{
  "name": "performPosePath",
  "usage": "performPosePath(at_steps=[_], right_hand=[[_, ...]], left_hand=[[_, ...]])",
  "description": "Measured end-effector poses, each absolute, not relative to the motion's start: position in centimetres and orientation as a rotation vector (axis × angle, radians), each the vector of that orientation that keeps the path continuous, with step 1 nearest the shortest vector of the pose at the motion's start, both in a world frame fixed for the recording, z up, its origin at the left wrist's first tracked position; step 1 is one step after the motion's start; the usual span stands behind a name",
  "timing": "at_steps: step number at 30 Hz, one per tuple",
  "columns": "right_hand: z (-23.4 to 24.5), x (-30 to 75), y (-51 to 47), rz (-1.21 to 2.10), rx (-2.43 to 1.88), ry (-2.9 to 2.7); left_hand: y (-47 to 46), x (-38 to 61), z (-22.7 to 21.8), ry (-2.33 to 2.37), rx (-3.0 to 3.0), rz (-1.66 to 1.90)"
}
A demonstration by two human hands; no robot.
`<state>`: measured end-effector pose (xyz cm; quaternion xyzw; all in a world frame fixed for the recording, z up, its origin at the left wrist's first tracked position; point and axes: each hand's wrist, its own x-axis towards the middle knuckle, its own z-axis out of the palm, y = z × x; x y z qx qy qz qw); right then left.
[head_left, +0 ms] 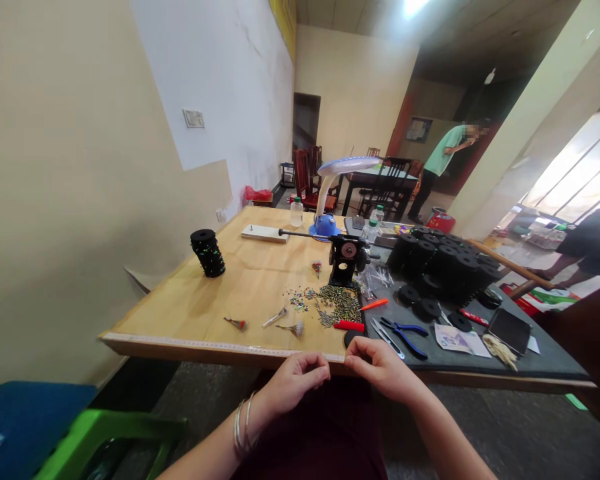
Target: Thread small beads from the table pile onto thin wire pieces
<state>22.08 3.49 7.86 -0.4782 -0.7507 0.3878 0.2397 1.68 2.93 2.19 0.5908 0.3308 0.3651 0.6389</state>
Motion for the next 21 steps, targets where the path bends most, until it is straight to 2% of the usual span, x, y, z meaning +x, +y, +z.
performPosePath(at_steps=[11,21], right_hand=[[8.0,22.1,3.5,1.059,-1.334,-2.000],[7.6,21.4,3.4,1.259,-1.382,-1.922]], left_hand=[[2.9,0.8,0.5,0.814,1.396,0.809],[2.6,2.0,2.7,0.725,1.375,0.865]])
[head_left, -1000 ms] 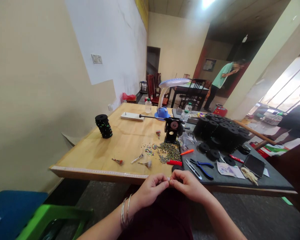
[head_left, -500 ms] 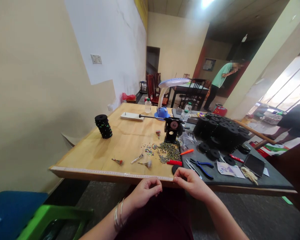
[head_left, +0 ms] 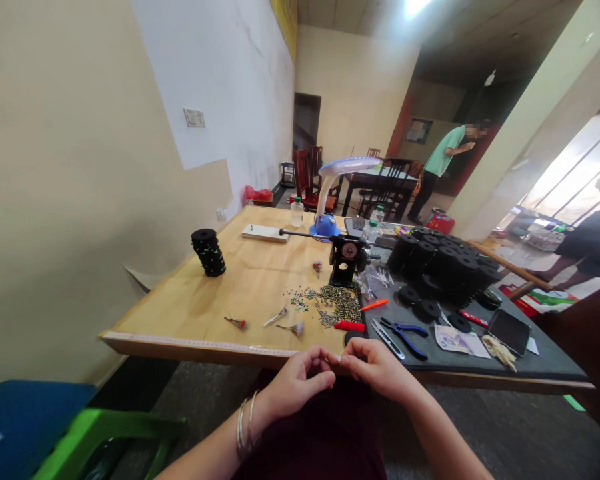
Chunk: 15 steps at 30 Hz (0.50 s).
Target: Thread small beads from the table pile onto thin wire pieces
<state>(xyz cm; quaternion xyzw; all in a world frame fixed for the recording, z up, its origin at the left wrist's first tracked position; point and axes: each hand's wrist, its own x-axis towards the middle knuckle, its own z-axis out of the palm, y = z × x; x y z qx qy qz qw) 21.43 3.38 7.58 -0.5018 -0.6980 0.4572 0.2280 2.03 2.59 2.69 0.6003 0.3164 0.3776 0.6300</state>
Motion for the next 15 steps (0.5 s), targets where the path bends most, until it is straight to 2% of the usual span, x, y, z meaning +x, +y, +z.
performPosePath(at_steps=[6,15], right_hand=[[7.9,21.2,3.2,1.396,-1.351,-1.907],[7.3,21.7,3.5,1.154,-1.317,-1.991]], left_hand=[[2.9,3.1,2.9,0.829,1.550,0.964],[2.9,2.2,2.0,0.783,1.385,0.906]])
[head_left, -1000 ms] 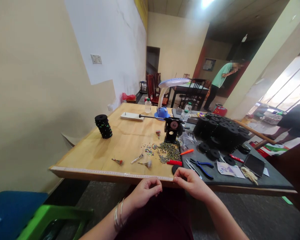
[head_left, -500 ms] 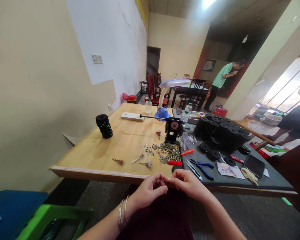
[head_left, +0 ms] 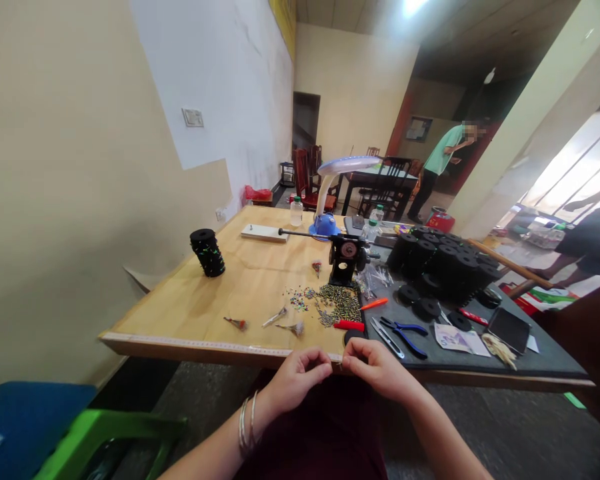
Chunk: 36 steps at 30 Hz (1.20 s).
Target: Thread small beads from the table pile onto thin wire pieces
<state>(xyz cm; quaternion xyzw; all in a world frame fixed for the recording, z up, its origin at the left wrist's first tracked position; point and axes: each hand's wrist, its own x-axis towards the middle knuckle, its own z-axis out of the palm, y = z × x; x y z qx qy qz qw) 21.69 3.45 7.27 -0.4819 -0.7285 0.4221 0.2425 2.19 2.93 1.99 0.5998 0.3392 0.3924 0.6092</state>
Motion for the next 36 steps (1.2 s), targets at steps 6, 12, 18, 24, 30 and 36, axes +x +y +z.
performPosePath(at_steps=[6,12,18,24,30,36], right_hand=[[7.7,22.1,3.5,1.155,-1.326,-1.941],[8.0,21.8,3.5,1.182,-1.345,-1.901],[7.7,21.2,3.5,1.225,-1.347,-1.932],[7.7,20.8,3.4,1.218,-1.335,-1.971],[7.6,21.2,3.5,1.158,-1.371,-1.955],[8.0,21.6,3.6,1.152,-1.360,-1.914]], left_hand=[[3.0,1.4,0.9,0.800,1.407,0.888],[2.8,1.1,0.5,0.779,1.396,0.854],[2.7,2.0,1.9,0.759,1.404,0.894],[3.0,3.2,3.3,0.829,1.512,0.948],[3.3,2.3,2.1,0.827,1.437,0.928],[3.0,1.4,1.0,0.838,1.445,0.914]])
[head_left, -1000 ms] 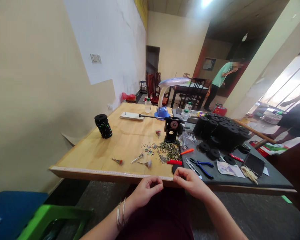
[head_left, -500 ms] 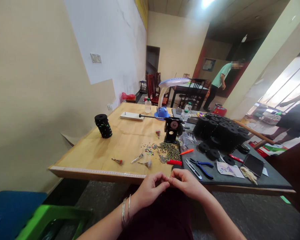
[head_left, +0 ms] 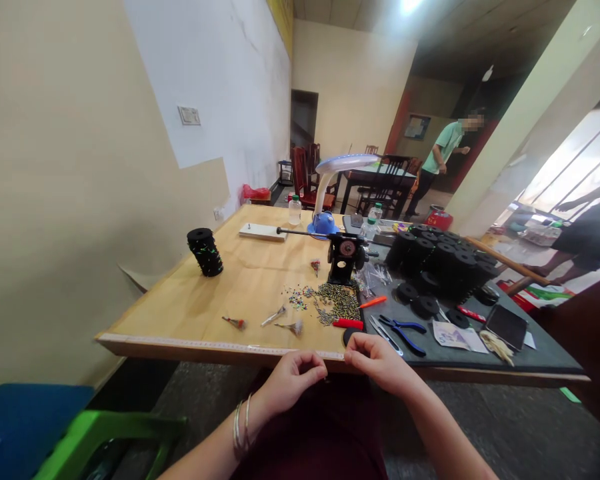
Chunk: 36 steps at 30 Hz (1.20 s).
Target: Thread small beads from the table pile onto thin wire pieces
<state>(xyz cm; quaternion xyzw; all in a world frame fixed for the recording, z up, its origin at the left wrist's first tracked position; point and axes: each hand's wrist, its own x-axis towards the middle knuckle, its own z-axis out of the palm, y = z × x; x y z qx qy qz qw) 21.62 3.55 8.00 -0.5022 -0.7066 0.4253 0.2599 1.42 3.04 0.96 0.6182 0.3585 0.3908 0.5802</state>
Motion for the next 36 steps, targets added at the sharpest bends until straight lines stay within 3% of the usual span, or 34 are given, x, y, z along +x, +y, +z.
performPosePath(at_steps=[11,23,36], right_hand=[[8.1,20.7,3.0,1.388,-1.350,-1.879],[7.8,20.9,3.3,1.173,-1.374,-2.042],[7.9,21.9,3.3,1.205,-1.358,-1.935]], left_hand=[[2.7,2.0,3.1,0.659,1.301,0.898],[2.9,2.5,2.9,0.767,1.444,0.881],[2.5,1.8,2.1,0.682,1.417,0.852]])
